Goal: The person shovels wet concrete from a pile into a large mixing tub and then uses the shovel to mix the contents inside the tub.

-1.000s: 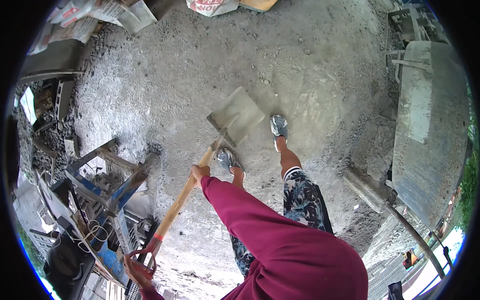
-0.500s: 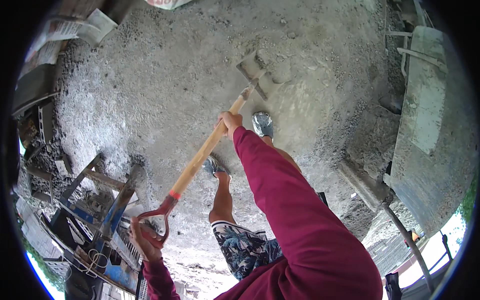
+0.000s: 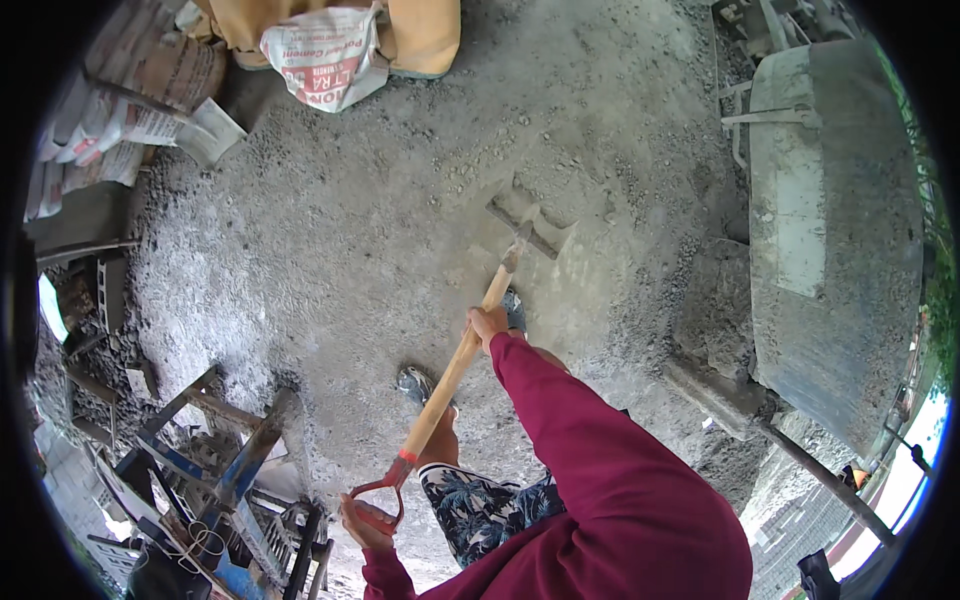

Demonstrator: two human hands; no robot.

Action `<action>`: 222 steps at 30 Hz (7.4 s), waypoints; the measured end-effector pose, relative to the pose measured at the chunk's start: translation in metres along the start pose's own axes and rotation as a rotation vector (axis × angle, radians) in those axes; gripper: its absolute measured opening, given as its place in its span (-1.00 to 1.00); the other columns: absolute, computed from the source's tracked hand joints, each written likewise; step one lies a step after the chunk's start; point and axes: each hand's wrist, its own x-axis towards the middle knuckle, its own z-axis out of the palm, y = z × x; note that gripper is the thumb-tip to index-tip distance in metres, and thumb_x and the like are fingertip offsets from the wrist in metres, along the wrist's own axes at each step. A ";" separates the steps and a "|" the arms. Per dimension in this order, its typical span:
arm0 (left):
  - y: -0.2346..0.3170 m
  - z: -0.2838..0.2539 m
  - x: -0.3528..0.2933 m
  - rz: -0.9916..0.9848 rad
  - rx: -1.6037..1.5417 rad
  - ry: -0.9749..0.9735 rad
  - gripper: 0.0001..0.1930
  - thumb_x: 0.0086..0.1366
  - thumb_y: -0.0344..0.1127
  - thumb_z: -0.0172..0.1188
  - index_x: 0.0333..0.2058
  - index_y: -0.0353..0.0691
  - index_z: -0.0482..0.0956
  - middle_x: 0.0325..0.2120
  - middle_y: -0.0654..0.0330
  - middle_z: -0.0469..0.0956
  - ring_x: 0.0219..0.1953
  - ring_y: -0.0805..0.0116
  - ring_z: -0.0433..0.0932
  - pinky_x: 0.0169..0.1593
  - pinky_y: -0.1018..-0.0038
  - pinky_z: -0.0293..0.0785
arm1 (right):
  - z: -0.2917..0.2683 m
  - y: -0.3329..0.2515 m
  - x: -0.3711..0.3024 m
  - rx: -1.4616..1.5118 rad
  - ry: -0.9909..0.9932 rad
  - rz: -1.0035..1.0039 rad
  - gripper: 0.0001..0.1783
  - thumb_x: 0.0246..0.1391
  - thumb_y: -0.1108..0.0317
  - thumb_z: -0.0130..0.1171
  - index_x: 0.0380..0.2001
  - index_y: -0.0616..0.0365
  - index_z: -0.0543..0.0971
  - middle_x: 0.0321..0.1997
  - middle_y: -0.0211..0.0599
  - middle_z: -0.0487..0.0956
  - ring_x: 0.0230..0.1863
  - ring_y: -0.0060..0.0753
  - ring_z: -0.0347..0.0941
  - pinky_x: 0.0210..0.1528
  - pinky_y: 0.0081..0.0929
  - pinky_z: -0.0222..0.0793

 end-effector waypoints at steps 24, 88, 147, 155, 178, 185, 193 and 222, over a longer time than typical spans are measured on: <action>0.275 0.126 -0.380 0.302 -0.377 -0.658 -0.50 0.34 0.21 -0.04 -0.59 -0.06 0.34 -0.85 0.38 0.14 -0.80 0.46 0.16 -0.72 0.51 0.13 | -0.272 -0.498 -0.492 0.447 -0.102 -1.022 -0.79 -0.05 0.41 0.23 -0.49 0.34 0.43 -0.58 -0.25 0.45 -0.65 -0.36 0.45 -0.61 -0.39 0.48; 0.399 0.043 0.195 -0.007 0.186 0.085 -0.49 0.34 0.11 0.05 -0.67 -0.12 0.36 -0.88 0.35 0.23 -0.85 0.48 0.26 -0.72 0.51 0.29 | 0.363 -0.048 -0.022 0.356 -0.039 0.367 -0.88 -0.22 0.58 0.17 -0.61 0.31 0.41 -0.64 -0.17 0.45 -0.66 -0.17 0.48 -0.57 -0.21 0.56; -0.096 0.081 -0.437 0.858 -0.557 -0.667 -0.39 0.31 0.22 -0.08 -0.50 -0.34 0.39 -0.59 0.09 0.46 -0.55 0.22 0.47 -0.41 0.32 0.42 | -0.460 -0.272 -0.525 0.257 -0.345 -1.247 -0.72 -0.02 0.29 0.29 -0.39 0.23 0.44 -0.57 -0.30 0.46 -0.61 -0.35 0.46 -0.48 -0.36 0.46; -0.299 -0.036 -0.461 0.181 -0.553 -0.054 -0.38 0.32 0.29 -0.22 -0.65 -0.15 0.29 -0.81 0.27 0.24 -0.73 0.36 0.31 -0.57 0.45 0.32 | -0.381 -0.052 -0.399 -0.015 -0.533 -0.626 -0.65 -0.10 0.45 0.31 -0.35 0.25 0.32 -0.62 -0.27 0.46 -0.68 -0.37 0.43 -0.64 -0.38 0.41; -0.484 0.179 -0.479 -0.333 -0.079 0.280 -0.38 0.33 0.21 -0.18 -0.63 -0.27 0.39 -0.81 0.15 0.38 -0.76 0.34 0.37 -0.62 0.42 0.40 | -0.529 0.126 0.050 -0.445 -0.107 0.134 -0.87 -0.21 0.46 0.24 -0.60 0.26 0.49 -0.63 -0.21 0.45 -0.66 -0.28 0.44 -0.61 -0.35 0.41; -0.550 0.227 -0.453 -0.393 -0.508 0.215 -0.49 0.26 0.19 -0.05 -0.57 -0.19 0.37 -0.76 0.24 0.34 -0.72 0.40 0.34 -0.63 0.46 0.33 | -0.534 0.087 0.087 -0.464 -0.126 0.007 -0.86 -0.19 0.46 0.26 -0.56 0.26 0.50 -0.59 -0.24 0.47 -0.63 -0.32 0.44 -0.56 -0.37 0.50; -0.505 0.187 -0.512 -0.342 -0.609 0.268 -0.43 0.29 0.17 -0.07 -0.73 -0.15 0.26 -0.82 0.23 0.29 -0.79 0.35 0.31 -0.68 0.44 0.37 | -0.530 0.081 0.009 -0.422 -0.203 -0.071 -0.91 -0.13 0.52 0.22 -0.56 0.26 0.49 -0.65 -0.26 0.46 -0.68 -0.35 0.43 -0.62 -0.38 0.46; -0.186 0.138 -0.730 0.551 -0.722 -0.102 -0.41 0.21 0.30 0.03 -0.69 -0.11 0.30 -0.81 0.27 0.29 -0.75 0.44 0.30 -0.64 0.51 0.21 | -0.608 -0.332 -0.517 0.265 -0.660 -0.940 -0.74 -0.04 0.33 0.31 -0.39 0.23 0.45 -0.55 -0.35 0.42 -0.62 -0.40 0.42 -0.55 -0.39 0.45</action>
